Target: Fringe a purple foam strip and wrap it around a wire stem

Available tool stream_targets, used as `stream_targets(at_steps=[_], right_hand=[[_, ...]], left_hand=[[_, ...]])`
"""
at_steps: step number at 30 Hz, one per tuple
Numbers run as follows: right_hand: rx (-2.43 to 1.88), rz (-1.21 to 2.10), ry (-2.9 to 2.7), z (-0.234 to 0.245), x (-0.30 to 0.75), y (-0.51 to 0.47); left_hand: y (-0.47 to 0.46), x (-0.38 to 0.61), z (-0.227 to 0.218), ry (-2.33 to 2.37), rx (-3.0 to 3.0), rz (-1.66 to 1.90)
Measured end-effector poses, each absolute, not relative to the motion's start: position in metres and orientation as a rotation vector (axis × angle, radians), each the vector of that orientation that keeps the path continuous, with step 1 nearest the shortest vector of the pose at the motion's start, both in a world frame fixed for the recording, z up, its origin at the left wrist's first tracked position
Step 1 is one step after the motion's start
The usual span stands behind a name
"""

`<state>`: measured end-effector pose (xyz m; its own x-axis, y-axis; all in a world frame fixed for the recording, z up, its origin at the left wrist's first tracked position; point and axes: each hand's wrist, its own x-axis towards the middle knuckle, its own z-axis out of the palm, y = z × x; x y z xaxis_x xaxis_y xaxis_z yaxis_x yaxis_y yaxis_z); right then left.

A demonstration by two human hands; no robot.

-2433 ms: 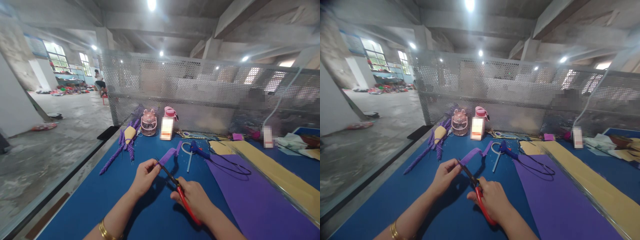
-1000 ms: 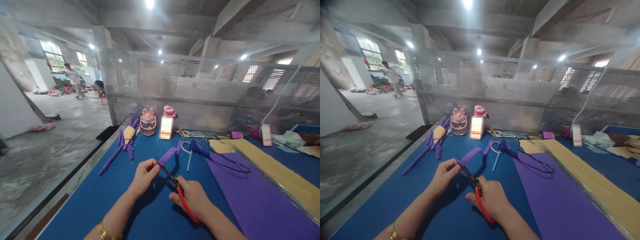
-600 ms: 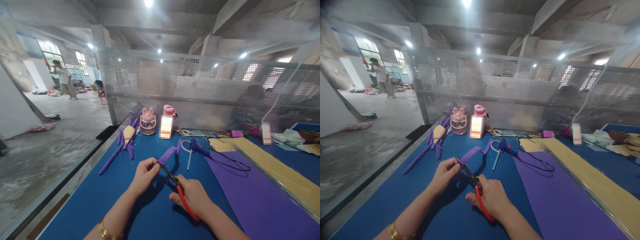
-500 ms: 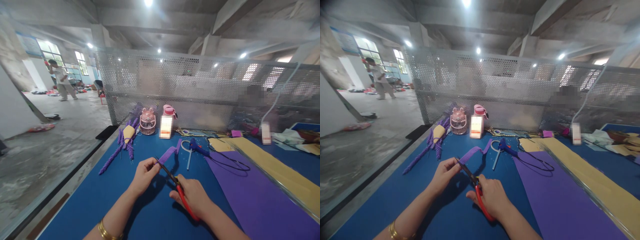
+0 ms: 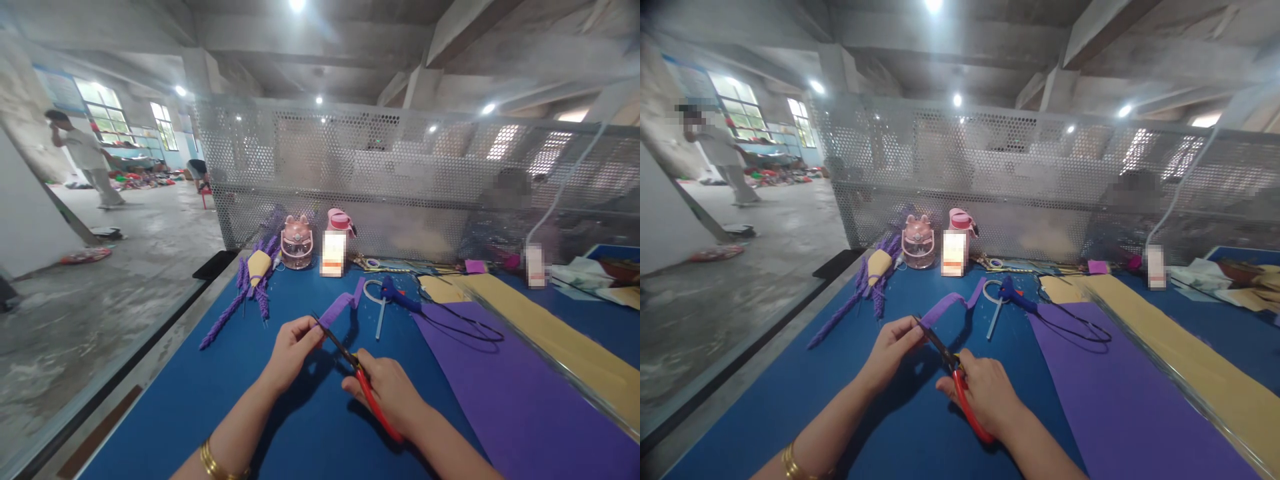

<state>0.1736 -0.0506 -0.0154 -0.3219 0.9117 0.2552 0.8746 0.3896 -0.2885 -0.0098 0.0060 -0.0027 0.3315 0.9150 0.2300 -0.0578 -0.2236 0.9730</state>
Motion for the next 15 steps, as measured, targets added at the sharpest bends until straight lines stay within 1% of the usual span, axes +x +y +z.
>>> stream_targets(at_steps=[15], right_hand=[[-1.621,0.071,-2.264,-0.0149,0.169,-0.0531]], left_hand=[[0.0072,-0.0106,-0.0007,0.839,1.588,1.138]])
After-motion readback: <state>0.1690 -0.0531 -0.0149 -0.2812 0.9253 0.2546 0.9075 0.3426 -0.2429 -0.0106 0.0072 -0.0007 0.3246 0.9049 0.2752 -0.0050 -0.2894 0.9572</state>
